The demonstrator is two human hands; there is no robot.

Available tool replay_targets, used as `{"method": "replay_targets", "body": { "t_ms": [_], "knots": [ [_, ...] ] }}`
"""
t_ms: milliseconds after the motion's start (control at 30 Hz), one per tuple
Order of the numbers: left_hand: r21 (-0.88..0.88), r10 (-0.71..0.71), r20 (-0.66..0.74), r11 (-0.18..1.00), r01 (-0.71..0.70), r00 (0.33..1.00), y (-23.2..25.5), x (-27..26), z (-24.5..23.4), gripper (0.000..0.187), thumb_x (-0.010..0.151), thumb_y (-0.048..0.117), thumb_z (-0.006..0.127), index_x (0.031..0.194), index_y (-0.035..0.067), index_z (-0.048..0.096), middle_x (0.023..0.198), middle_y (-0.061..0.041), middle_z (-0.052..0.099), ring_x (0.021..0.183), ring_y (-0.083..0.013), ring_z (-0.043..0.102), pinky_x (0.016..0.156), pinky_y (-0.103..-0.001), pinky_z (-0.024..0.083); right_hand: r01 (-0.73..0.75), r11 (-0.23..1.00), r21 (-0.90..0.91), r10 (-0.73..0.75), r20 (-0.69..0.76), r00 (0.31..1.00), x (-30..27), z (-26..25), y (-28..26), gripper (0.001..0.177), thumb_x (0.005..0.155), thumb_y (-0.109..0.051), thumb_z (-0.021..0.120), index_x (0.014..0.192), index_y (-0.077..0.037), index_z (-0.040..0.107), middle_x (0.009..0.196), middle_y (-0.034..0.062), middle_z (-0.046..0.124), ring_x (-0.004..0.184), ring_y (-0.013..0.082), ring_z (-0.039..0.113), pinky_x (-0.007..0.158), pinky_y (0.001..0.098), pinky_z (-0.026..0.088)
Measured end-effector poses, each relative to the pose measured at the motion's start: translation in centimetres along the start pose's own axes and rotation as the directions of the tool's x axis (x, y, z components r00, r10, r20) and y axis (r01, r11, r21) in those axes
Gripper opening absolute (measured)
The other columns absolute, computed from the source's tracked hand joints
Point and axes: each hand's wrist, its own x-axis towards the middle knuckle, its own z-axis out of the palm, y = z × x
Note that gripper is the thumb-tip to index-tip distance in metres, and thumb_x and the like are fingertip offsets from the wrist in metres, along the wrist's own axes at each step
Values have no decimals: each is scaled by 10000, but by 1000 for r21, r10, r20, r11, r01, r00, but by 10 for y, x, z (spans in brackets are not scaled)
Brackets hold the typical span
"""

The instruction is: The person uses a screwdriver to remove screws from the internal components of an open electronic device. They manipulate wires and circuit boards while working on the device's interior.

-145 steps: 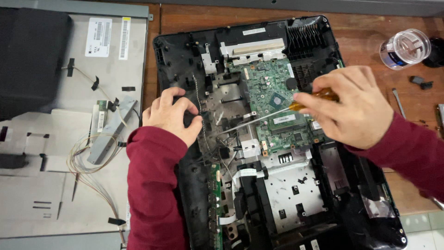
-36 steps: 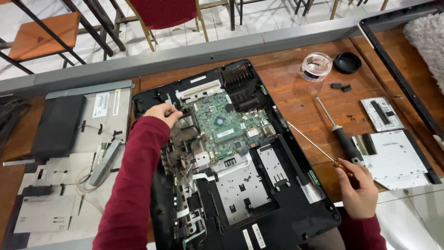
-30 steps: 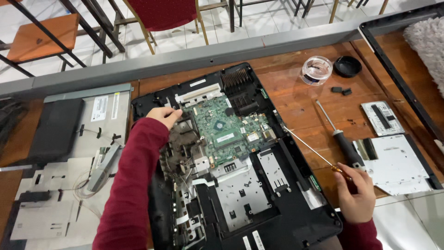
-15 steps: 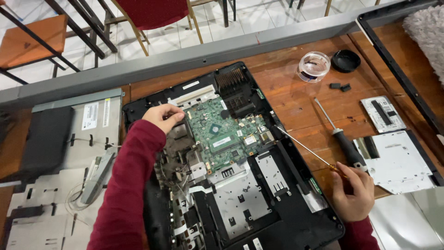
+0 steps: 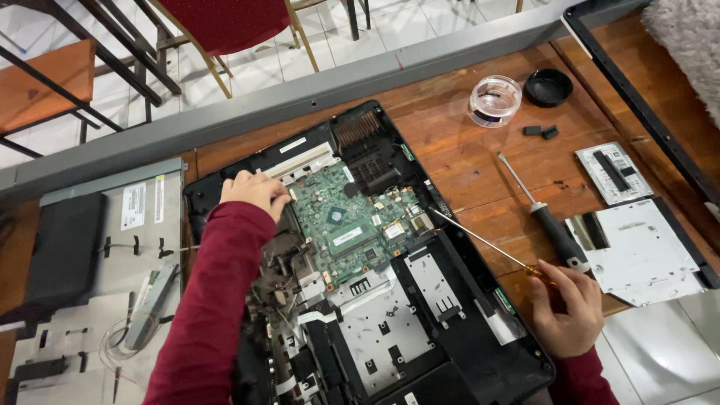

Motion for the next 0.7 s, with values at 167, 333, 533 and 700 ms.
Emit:
{"method": "replay_targets", "body": {
  "t_ms": [167,333,533,700],
  "knots": [
    [-47,-139,145,988,147,980,8,-3,-21,281,972,493,560,1068,325,764,1221,-38,705,1197,-303,552,1033,-473,398,-6,1000,2,6,-4,1000,1,0,-2,220,992,-67,796,1207,-27,773,1130,150,711,997,295,644,979,396,522],
    [1,-206,309,976,216,929,11,0,-37,369,993,516,523,1155,289,764,1233,-82,734,1208,-313,621,1088,-481,413,-18,1000,6,18,-11,1000,1,0,-1,220,991,-79,798,1208,-51,769,1133,138,705,990,290,639,968,388,522],
    [-15,-11,95,1000,12,995,-9,8,-9,277,966,482,555,1044,347,784,1140,23,750,1155,-291,576,993,-461,394,-21,1000,12,21,8,1000,2,-1,0,224,985,-102,785,1202,-50,766,1111,141,699,969,288,633,949,379,516],
    [-242,-39,3,969,38,999,-22,1,9,339,971,490,522,1106,304,772,1147,5,745,1090,-260,594,966,-412,461,-13,1000,-6,13,-9,1000,1,-1,-1,219,986,-93,802,1200,-54,773,1126,128,706,978,284,640,968,384,522]
  ]
}}
